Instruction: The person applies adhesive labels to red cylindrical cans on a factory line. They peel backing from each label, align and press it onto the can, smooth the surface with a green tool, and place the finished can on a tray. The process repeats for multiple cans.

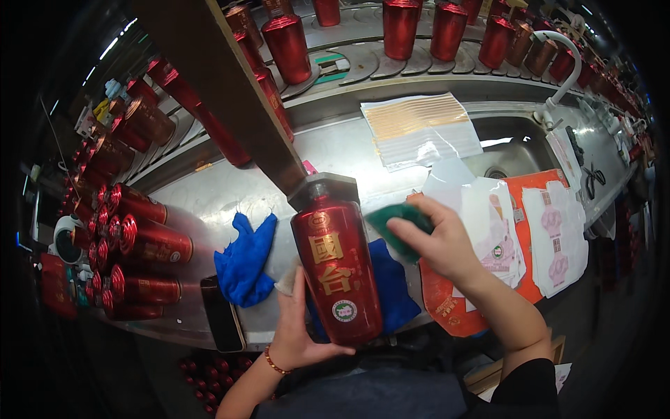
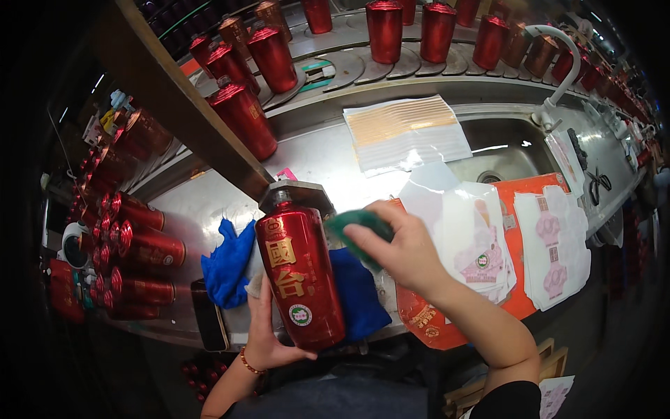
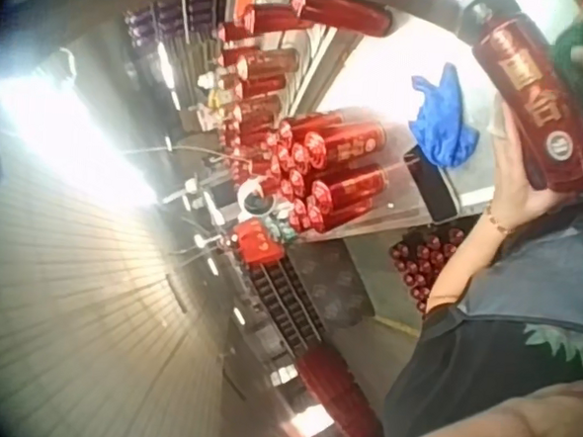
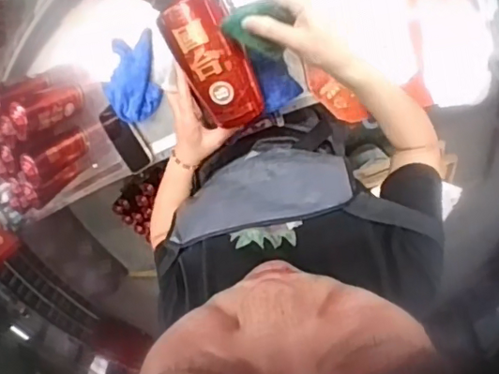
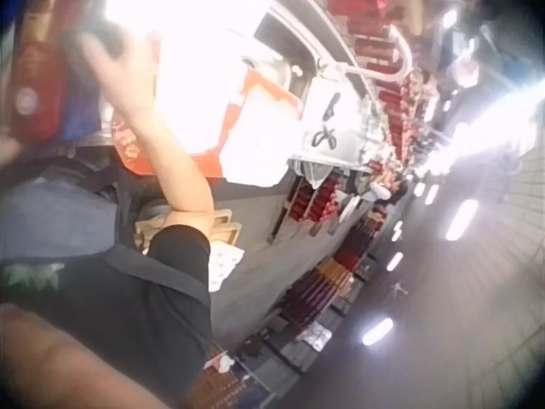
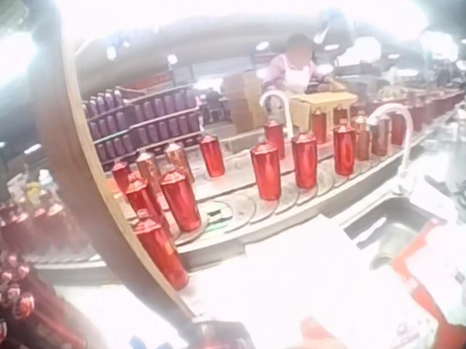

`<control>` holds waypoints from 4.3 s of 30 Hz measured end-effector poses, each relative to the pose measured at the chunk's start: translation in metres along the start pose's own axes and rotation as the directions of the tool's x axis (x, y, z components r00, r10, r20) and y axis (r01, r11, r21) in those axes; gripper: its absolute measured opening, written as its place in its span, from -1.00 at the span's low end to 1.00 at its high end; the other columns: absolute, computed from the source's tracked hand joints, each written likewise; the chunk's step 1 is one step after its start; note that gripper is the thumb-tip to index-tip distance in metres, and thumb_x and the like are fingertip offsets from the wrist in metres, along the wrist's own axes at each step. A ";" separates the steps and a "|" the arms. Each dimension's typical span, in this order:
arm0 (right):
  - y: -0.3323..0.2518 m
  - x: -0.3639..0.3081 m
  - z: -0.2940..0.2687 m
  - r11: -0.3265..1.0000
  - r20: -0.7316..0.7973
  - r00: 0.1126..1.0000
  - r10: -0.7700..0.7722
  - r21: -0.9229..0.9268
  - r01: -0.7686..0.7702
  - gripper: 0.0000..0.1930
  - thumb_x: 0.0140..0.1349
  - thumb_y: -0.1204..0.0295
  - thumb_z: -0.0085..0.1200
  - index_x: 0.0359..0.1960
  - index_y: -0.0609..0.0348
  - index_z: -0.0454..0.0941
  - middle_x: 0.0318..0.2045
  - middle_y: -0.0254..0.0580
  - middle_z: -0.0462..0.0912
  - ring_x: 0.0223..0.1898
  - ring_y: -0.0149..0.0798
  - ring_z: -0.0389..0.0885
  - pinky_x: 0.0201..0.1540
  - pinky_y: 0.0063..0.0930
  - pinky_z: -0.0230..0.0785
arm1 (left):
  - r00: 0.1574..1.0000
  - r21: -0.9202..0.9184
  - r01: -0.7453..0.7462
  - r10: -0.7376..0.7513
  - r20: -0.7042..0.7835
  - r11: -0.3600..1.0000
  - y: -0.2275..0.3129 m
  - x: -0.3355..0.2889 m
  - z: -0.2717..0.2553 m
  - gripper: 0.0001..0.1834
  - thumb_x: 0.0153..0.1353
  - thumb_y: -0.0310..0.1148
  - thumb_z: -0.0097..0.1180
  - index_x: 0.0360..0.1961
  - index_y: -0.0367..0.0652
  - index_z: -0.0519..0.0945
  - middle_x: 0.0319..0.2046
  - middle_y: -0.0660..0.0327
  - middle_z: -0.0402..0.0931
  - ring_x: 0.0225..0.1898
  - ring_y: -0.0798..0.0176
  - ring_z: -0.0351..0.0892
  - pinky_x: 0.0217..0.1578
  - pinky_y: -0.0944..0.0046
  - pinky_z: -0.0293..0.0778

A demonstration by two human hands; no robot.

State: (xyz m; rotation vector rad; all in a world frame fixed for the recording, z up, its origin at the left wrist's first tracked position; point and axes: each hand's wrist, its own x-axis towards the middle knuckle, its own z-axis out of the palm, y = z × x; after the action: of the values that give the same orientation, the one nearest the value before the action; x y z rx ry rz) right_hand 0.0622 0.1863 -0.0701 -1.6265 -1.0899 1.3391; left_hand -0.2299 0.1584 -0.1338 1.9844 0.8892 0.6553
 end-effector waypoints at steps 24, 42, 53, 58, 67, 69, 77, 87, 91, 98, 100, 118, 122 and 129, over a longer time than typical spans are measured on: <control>0.002 -0.102 -0.002 0.667 0.175 0.803 -0.570 -0.471 0.577 -0.60 -0.13 0.48 0.51 -0.15 -0.01 0.81 -0.30 -0.48 0.71 -0.24 -0.25 0.46 -0.14 -0.41 0.27 | 0.921 0.323 -0.109 0.218 -0.323 0.940 0.020 0.079 -0.079 -0.74 0.23 -0.55 0.23 -0.04 -0.29 0.69 -0.24 0.04 0.61 -0.26 0.02 0.60 -0.24 0.14 0.49; 0.018 -0.101 -0.010 0.701 -0.034 0.805 -0.592 -0.514 0.494 -0.66 -0.08 0.42 0.57 -0.21 0.04 0.77 -0.39 -0.40 0.68 -0.30 -0.25 0.47 -0.24 -0.40 0.26 | 0.689 0.152 -0.722 0.683 0.243 0.675 0.038 0.059 -0.014 -0.83 0.24 -0.33 0.24 -0.29 -0.22 0.72 -0.15 0.14 0.65 0.28 0.01 0.58 0.30 0.07 0.51; -0.036 -0.034 0.004 0.515 0.187 0.715 -0.673 -0.575 0.636 -0.62 -0.09 0.59 0.46 -0.15 0.10 0.76 -0.33 -0.27 0.70 -0.33 -0.21 0.61 -0.27 -0.37 0.41 | 0.881 0.519 -0.105 0.322 -0.348 0.848 0.008 0.013 -0.070 -0.67 0.25 -0.34 0.17 -0.04 -0.32 0.61 -0.03 -0.09 0.61 0.02 -0.19 0.57 0.11 -0.15 0.50; -0.050 -0.010 0.027 0.367 0.386 0.608 -0.694 -0.537 0.760 -0.58 -0.10 0.62 0.42 -0.11 0.09 0.76 -0.30 -0.28 0.70 -0.29 -0.21 0.61 -0.26 -0.37 0.41 | 0.852 0.460 0.099 0.164 -0.498 0.882 -0.001 0.008 -0.066 -0.44 0.19 -0.41 0.24 0.24 -0.38 0.53 0.19 -0.14 0.50 0.29 -0.27 0.38 0.30 -0.13 0.31; -0.061 -0.016 0.026 0.384 0.401 0.653 -0.643 -0.569 0.727 -0.57 -0.16 0.65 0.37 -0.14 0.12 0.76 -0.32 -0.26 0.71 -0.35 -0.18 0.63 -0.34 -0.34 0.47 | 0.951 0.034 -0.100 0.106 -0.291 0.994 0.012 0.026 -0.024 -0.16 0.21 -0.13 0.42 0.41 -0.34 0.37 0.35 -0.18 0.33 0.37 -0.23 0.33 0.34 -0.05 0.32; -0.059 -0.018 0.027 0.414 0.411 0.657 -0.632 -0.537 0.735 -0.58 -0.16 0.64 0.37 -0.15 0.13 0.77 -0.31 -0.26 0.72 -0.35 -0.18 0.63 -0.34 -0.35 0.47 | 0.956 -0.022 -0.101 0.091 -0.279 0.995 0.014 0.031 -0.022 -0.11 0.23 -0.10 0.42 0.45 -0.35 0.31 0.40 -0.19 0.27 0.39 -0.22 0.30 0.36 -0.02 0.30; -0.058 -0.001 0.019 0.643 0.232 0.845 -0.483 -0.561 0.521 -0.78 0.09 0.54 0.43 -0.20 0.13 0.76 -0.45 -0.26 0.65 -0.44 -0.25 0.56 -0.41 -0.39 0.37 | 0.962 -0.016 -0.125 0.117 -0.246 0.992 0.014 0.036 -0.015 0.02 0.19 -0.02 0.44 0.49 -0.38 0.23 0.46 -0.23 0.14 0.44 -0.22 0.19 0.42 -0.01 0.20; -0.043 0.011 -0.032 0.648 -0.031 0.840 -0.541 -0.653 0.393 -0.79 0.20 0.45 0.39 -0.15 0.22 0.73 -0.38 -0.24 0.69 -0.38 -0.40 0.62 -0.33 -0.54 0.42 | 0.995 0.145 -0.073 0.082 -0.055 0.987 0.028 0.001 0.012 0.40 -0.07 0.33 0.50 0.54 -0.35 0.04 0.48 -0.40 -0.13 0.53 -0.39 -0.10 0.46 -0.20 0.02; -0.037 -0.010 -0.099 0.952 -0.198 0.953 -0.230 -0.250 0.177 -0.69 0.33 0.44 0.30 0.08 0.23 0.67 -0.23 -0.38 0.73 -0.26 -0.56 0.63 -0.20 -0.65 0.47 | 0.986 0.409 -0.161 0.165 0.027 0.898 0.041 0.009 0.010 0.36 -0.11 0.27 0.54 0.56 -0.18 0.06 0.48 -0.37 -0.12 0.54 -0.41 -0.10 0.45 -0.28 0.08; 0.010 -0.105 -0.283 0.996 -0.620 0.780 -0.084 -0.078 0.045 -0.67 0.56 0.16 0.04 -0.11 0.18 0.69 -0.34 -0.43 0.65 -0.35 -0.56 0.56 -0.26 -0.64 0.42 | 0.984 0.245 0.028 0.017 -0.178 0.969 0.013 -0.012 0.022 0.44 -0.22 0.01 0.69 0.59 -0.22 0.01 0.55 -0.26 -0.07 0.53 -0.37 0.02 0.49 -0.17 0.07; 0.015 -0.141 -0.311 0.982 -0.759 0.651 -0.001 -0.123 -0.142 -0.53 0.50 -0.02 0.10 -0.34 0.16 0.69 -0.49 -0.47 0.58 -0.46 -0.56 0.48 -0.38 -0.60 0.33 | 0.952 -0.053 -0.040 0.022 -0.305 0.998 0.013 -0.008 0.025 0.19 0.03 -0.10 0.54 0.55 -0.31 0.08 0.50 -0.23 0.08 0.49 -0.28 0.13 0.44 -0.13 0.15; 0.065 -0.057 -0.380 0.572 -0.184 0.983 0.003 -0.806 -0.153 -0.32 0.04 0.26 0.52 0.27 -0.05 0.62 -0.30 -0.24 0.68 -0.26 -0.29 0.62 -0.11 -0.38 0.49 | 0.965 0.303 0.119 -0.038 -0.261 0.945 0.030 -0.015 0.034 0.19 0.21 0.14 0.34 0.61 -0.25 -0.06 0.53 -0.19 0.00 0.55 -0.26 0.00 0.50 -0.15 0.01; 0.063 -0.020 -0.392 0.564 -0.112 0.969 0.220 -0.796 -0.220 -0.25 0.02 0.26 0.56 0.32 -0.02 0.57 -0.31 -0.28 0.65 -0.27 -0.35 0.60 -0.14 -0.45 0.46 | 0.966 0.199 0.149 -0.100 -0.237 0.969 0.021 -0.024 0.036 0.21 0.28 0.31 0.16 0.60 -0.32 -0.13 0.51 -0.29 -0.07 0.54 -0.33 -0.02 0.47 -0.21 -0.01; 0.062 0.023 -0.396 0.622 -0.077 0.907 0.414 -0.703 -0.344 -0.52 0.08 0.32 0.52 0.05 0.16 0.71 -0.38 -0.31 0.70 -0.30 -0.42 0.61 -0.18 -0.48 0.44 | 0.975 0.142 0.123 -0.093 -0.203 0.982 0.009 -0.028 0.040 0.27 0.24 0.36 0.16 0.58 -0.37 -0.15 0.52 -0.32 -0.08 0.55 -0.36 -0.06 0.47 -0.25 -0.01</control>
State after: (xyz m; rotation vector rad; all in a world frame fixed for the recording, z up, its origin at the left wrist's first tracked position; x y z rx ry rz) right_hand 0.4636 0.1736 -0.0676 -2.5039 -1.4949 1.3401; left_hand -0.2152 0.1135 -0.1500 2.0141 1.1897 0.7476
